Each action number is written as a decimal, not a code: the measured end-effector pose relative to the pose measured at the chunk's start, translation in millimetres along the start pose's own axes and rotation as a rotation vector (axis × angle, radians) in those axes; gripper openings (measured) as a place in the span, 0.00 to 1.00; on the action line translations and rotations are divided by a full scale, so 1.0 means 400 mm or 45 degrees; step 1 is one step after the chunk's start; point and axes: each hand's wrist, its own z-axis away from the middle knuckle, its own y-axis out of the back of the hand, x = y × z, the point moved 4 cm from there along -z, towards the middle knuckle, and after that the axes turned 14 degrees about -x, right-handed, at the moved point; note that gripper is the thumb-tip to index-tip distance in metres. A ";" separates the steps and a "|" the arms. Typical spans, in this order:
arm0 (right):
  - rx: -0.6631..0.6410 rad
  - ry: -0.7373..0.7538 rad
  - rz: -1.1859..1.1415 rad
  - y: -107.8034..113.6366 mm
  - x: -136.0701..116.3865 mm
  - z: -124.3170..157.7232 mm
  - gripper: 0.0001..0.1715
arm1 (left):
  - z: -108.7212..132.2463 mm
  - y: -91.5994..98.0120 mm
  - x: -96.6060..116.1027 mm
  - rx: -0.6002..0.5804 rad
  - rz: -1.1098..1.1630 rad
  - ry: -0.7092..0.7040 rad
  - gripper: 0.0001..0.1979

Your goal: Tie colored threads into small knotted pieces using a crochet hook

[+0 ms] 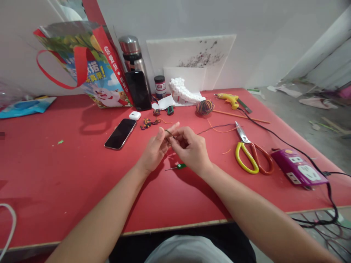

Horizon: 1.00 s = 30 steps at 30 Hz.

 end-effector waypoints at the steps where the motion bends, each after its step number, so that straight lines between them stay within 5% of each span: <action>1: -0.016 0.002 0.015 -0.003 0.000 0.001 0.06 | 0.000 0.002 0.001 0.015 0.027 0.010 0.29; 18: -0.123 -0.108 0.255 -0.038 0.025 -0.018 0.02 | -0.003 -0.018 -0.012 0.049 0.127 0.048 0.28; 24: -0.105 -0.117 0.295 -0.016 0.046 -0.025 0.01 | -0.004 0.012 0.014 0.089 -0.038 -0.064 0.15; 30: -0.331 -0.030 0.420 -0.030 0.032 -0.016 0.05 | -0.005 0.035 0.028 0.185 0.091 -0.093 0.12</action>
